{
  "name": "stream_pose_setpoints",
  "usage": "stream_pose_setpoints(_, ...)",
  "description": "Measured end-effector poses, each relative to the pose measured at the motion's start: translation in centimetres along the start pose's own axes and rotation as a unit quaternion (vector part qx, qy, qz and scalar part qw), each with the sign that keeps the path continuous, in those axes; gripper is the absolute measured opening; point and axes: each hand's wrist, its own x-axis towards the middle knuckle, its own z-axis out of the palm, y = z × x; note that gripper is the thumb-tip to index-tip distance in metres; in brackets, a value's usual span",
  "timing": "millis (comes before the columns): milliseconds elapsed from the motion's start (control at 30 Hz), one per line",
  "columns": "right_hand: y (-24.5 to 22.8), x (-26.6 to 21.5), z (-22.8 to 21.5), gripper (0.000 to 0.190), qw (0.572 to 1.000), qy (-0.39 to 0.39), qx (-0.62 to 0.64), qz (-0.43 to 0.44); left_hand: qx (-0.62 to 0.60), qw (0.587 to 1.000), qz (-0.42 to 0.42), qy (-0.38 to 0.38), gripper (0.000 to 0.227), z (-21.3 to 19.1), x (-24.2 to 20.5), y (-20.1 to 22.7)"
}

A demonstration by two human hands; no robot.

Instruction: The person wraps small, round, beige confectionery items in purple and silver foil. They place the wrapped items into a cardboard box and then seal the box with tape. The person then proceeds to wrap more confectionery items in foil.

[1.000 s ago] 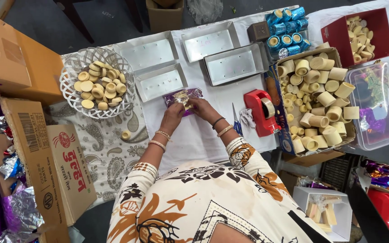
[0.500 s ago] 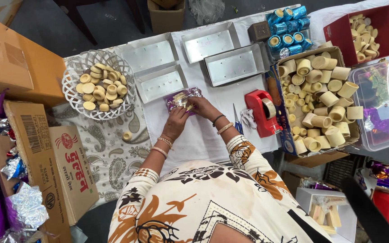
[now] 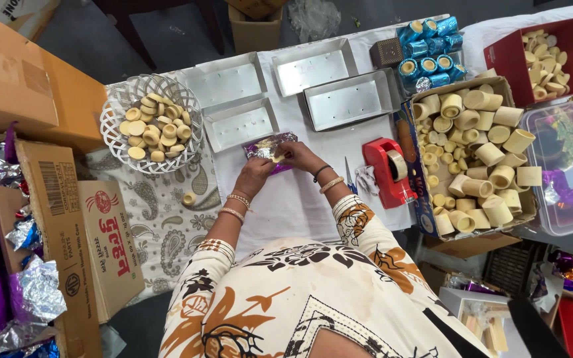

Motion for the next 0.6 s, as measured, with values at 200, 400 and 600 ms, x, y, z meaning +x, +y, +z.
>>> stream_pose_setpoints(200,2.4,0.5,-0.3,0.024,0.995,-0.035,0.091,0.008,-0.001,1.000,0.001,0.002,0.015,-0.6,0.3,0.5)
stream_pose_setpoints(400,1.1,-0.3,-0.9,0.026,0.995,-0.028,0.099,-0.002,-0.001,1.000,0.005,-0.006,0.012,-1.1,0.4,1.0)
stream_pose_setpoints(600,2.4,-1.3,0.6,0.013,0.985,0.149,0.081,-0.006,-0.010,0.999,-0.031,-0.039,0.014,-0.5,0.5,0.3)
